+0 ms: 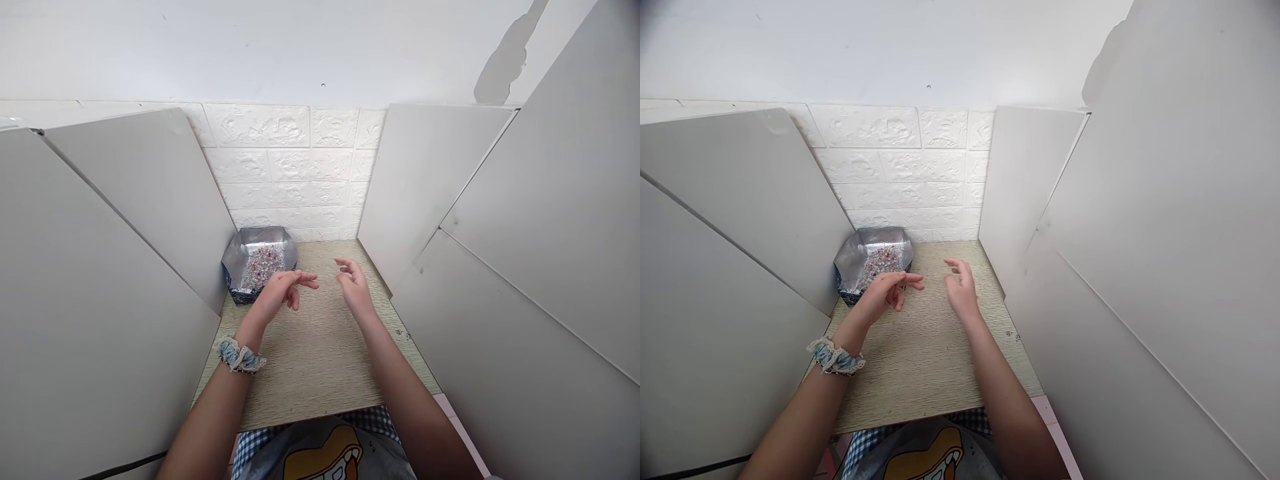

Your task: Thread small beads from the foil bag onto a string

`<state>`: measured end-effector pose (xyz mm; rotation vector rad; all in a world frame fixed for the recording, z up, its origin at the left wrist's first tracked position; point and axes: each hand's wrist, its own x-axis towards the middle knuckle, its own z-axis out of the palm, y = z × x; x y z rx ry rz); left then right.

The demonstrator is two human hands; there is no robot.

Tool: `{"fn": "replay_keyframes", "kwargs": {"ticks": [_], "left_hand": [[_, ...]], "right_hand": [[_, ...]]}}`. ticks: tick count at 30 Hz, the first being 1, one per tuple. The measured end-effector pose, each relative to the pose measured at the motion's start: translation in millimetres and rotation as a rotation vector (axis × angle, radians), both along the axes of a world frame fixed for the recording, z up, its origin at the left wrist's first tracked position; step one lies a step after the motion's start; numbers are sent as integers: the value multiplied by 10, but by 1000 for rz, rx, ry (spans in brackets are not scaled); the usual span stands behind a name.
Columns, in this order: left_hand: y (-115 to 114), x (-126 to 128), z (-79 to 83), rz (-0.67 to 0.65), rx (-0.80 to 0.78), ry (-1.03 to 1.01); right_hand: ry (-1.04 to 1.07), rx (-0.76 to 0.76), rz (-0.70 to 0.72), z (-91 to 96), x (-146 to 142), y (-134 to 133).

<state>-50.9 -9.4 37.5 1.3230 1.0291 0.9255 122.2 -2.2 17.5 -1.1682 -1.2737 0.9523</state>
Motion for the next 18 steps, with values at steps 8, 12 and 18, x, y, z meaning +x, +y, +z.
{"fn": "replay_keyframes", "kwargs": {"ticks": [8,12,18], "left_hand": [[-67,48,49,-235,-17,74],[-62,38,38,-246,-2,62],[-40,40,53,-87,-34,113]], "right_hand": [[-78,-160,682,-25,-141,-153],[-91,-95,630,-86,-180,-98],[79,-70,180,-85,-104,-21]]}}
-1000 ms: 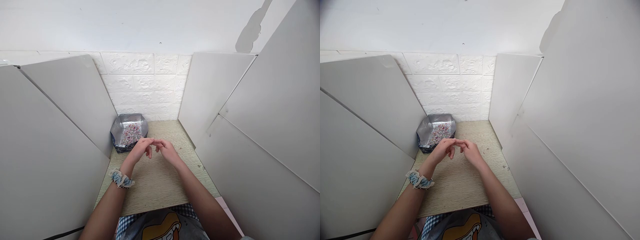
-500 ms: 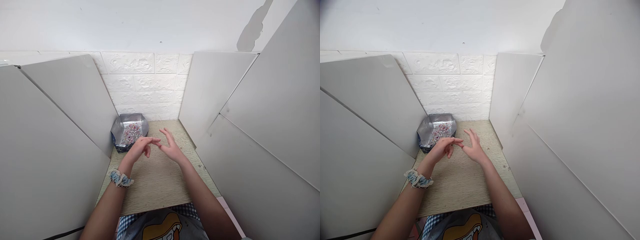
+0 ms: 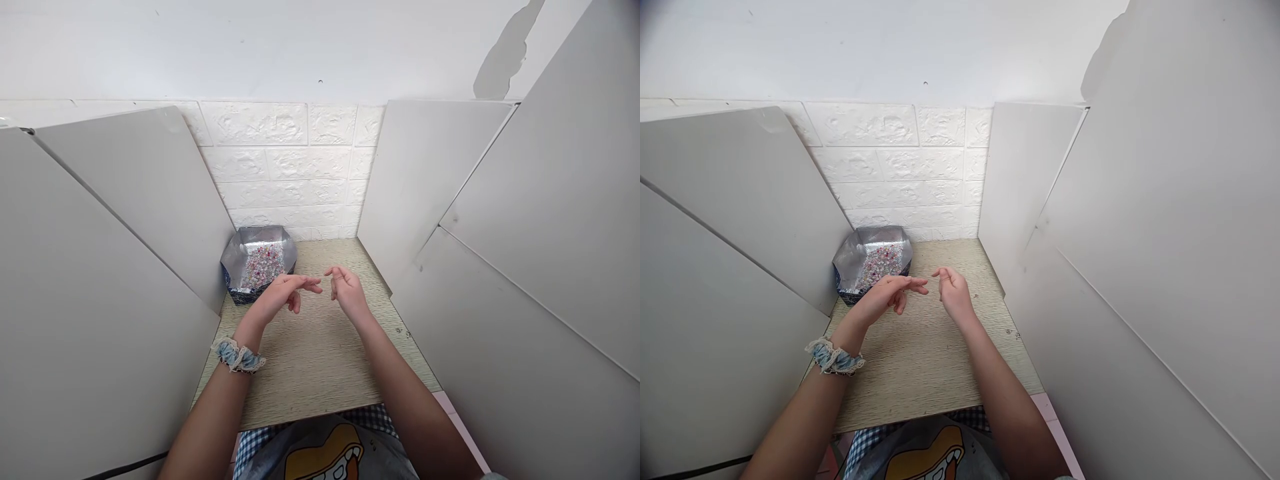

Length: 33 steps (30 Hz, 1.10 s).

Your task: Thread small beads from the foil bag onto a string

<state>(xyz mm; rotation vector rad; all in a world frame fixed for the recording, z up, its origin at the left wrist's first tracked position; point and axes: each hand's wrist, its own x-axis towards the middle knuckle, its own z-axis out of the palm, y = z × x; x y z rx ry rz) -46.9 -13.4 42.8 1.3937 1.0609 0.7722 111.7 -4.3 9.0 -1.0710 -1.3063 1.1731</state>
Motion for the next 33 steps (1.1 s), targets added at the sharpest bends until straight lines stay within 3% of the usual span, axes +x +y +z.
{"fn": "replay_keyframes", "kwargs": {"ticks": [7,11,14,17,21,24,27,30,33], "left_hand": [[15,-19,46,210,-19,-122],[57,-82,49,403,-16,-163],[80,-101,50,509,22,-189],[89,-97,42,533,54,-196],[76,-74,18,392,49,-154],[49,-52,4,247,16,-146],[14,-32,0,109,-2,-159],[-16,-17,2,-18,-13,-159],[-28,-8,3,-86,-17,-142]], "right_hand": [[349,34,-249,107,79,-20],[574,54,-450,140,199,23],[580,31,-596,122,272,69],[420,-31,-648,88,273,86],[5,27,-534,77,170,35],[-203,188,-330,90,74,-33],[-187,230,16,96,2,-90],[-105,114,316,90,-46,-120],[-133,80,432,78,-68,-116]]}}
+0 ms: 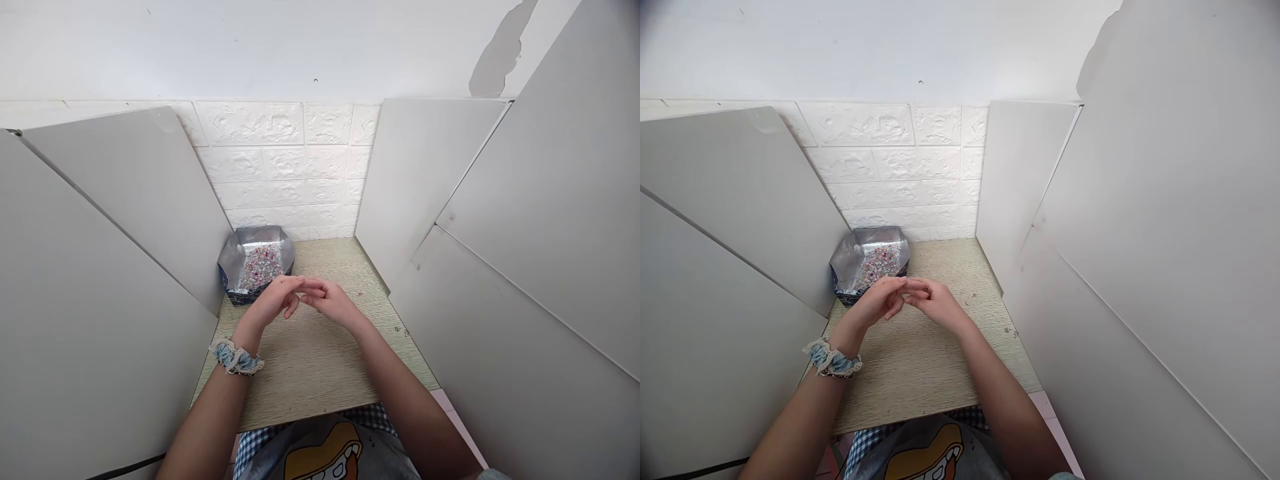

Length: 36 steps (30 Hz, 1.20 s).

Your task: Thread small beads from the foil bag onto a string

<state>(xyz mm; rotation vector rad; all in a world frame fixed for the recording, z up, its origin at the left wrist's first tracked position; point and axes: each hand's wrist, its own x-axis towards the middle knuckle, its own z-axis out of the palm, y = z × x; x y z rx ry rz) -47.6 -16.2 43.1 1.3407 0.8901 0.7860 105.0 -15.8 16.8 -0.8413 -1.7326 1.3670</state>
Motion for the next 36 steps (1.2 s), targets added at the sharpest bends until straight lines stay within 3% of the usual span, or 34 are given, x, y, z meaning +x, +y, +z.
{"fn": "replay_keyframes", "kwargs": {"ticks": [2,6,11,16,18,21,25,28,32,36], "left_hand": [[6,-1,-4,26,6,16],[47,-27,-21,198,26,43],[103,-76,-20,414,21,-13],[127,-108,6,603,27,-138],[132,-118,10,649,39,-148],[137,-125,7,670,59,-138],[127,-97,-5,589,41,-95],[101,-55,-12,445,30,-2],[49,-2,-4,261,52,125],[16,22,2,70,23,204]], "right_hand": [[-55,24,-56,-13,9,24],[-57,-48,-331,-35,77,96],[383,-335,-496,10,206,151],[762,-408,-668,16,346,220],[735,-381,-736,-6,370,247],[404,-236,-825,-31,346,252],[-220,114,-860,-44,231,183],[-504,381,-799,-72,133,118],[-544,505,-622,-115,49,72],[-443,424,-379,-115,29,61]]}}
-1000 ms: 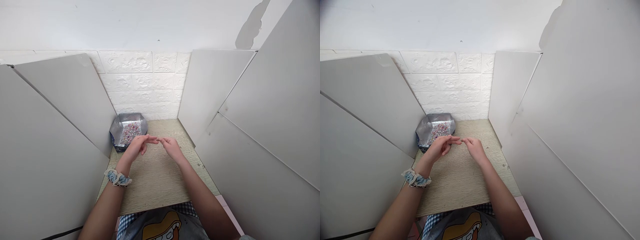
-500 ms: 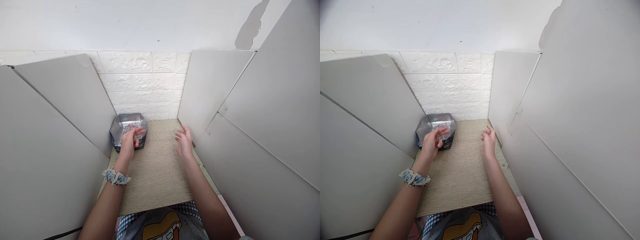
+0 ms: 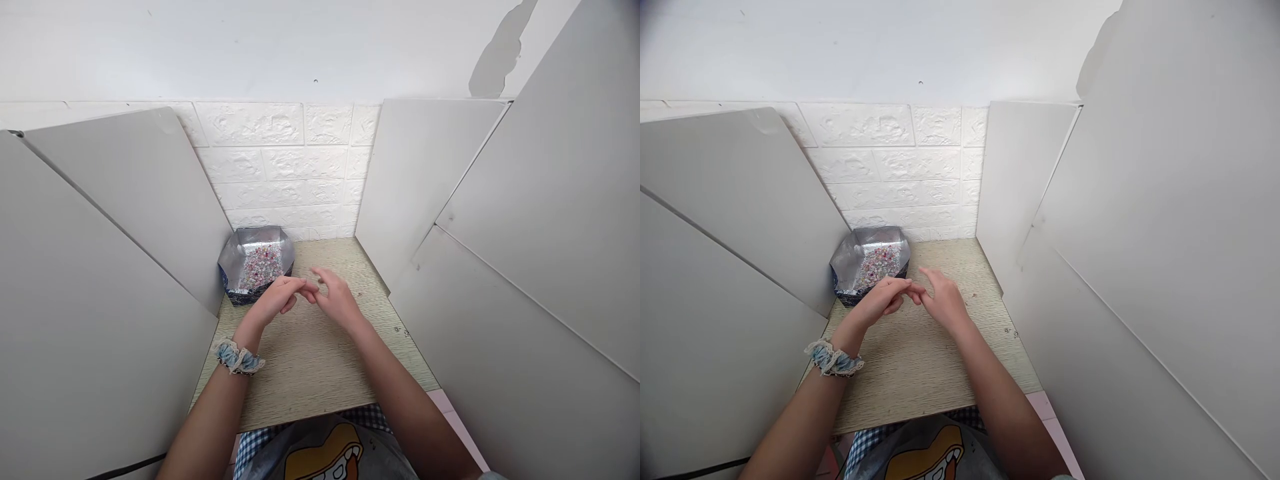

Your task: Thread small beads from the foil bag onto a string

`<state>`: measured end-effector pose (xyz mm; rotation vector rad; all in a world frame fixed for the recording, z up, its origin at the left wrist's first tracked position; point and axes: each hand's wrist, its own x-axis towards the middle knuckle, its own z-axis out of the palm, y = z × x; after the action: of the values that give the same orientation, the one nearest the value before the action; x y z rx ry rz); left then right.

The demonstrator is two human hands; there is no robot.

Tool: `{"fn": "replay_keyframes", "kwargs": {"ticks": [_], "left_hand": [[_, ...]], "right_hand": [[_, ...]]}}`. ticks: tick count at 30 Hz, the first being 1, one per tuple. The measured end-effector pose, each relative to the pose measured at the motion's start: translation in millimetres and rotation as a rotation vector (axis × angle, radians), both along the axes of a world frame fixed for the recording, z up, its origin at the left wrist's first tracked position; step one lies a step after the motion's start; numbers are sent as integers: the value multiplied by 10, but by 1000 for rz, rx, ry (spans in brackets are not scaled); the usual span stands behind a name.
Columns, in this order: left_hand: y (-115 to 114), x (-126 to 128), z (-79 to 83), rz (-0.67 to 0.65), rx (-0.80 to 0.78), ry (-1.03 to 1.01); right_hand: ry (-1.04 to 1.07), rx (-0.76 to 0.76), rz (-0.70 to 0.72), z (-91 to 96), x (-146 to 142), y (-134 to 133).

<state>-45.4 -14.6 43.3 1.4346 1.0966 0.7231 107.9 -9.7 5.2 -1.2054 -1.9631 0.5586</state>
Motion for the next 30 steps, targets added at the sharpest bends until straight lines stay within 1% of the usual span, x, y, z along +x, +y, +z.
{"fn": "replay_keyframes", "kwargs": {"ticks": [1,2,4,6,8,9,11,13,15,17,20,23,26,28,30], "left_hand": [[0,0,-5,-14,-3,7],[4,-2,-12,-9,0,9],[22,-12,-32,48,14,-5],[47,-25,-49,130,15,-45],[70,-35,-54,207,-11,-107],[79,-38,-52,245,-35,-140],[92,-44,-42,318,-80,-201],[101,-49,-31,375,-99,-260],[109,-58,-27,403,-84,-335],[115,-69,-27,437,-48,-426],[116,-84,-25,478,44,-567],[108,-87,-14,476,137,-623],[103,-75,-1,493,131,-550],[104,-67,1,498,97,-489],[107,-64,-2,490,76,-445]], "right_hand": [[25,-41,16,8,5,0],[65,-80,1,19,13,2],[231,-164,-82,51,40,10],[512,-284,-144,92,77,27],[807,-399,-159,133,119,50],[940,-428,-165,149,142,64],[1174,-422,-202,167,188,93],[1362,-376,-255,167,234,125],[1487,-338,-305,155,275,155],[1544,-314,-366,144,308,177],[1515,-291,-451,143,329,187],[1353,-272,-478,146,317,169],[1024,-314,-397,116,277,146],[744,-358,-333,72,239,135],[447,-341,-292,24,200,124]]}}
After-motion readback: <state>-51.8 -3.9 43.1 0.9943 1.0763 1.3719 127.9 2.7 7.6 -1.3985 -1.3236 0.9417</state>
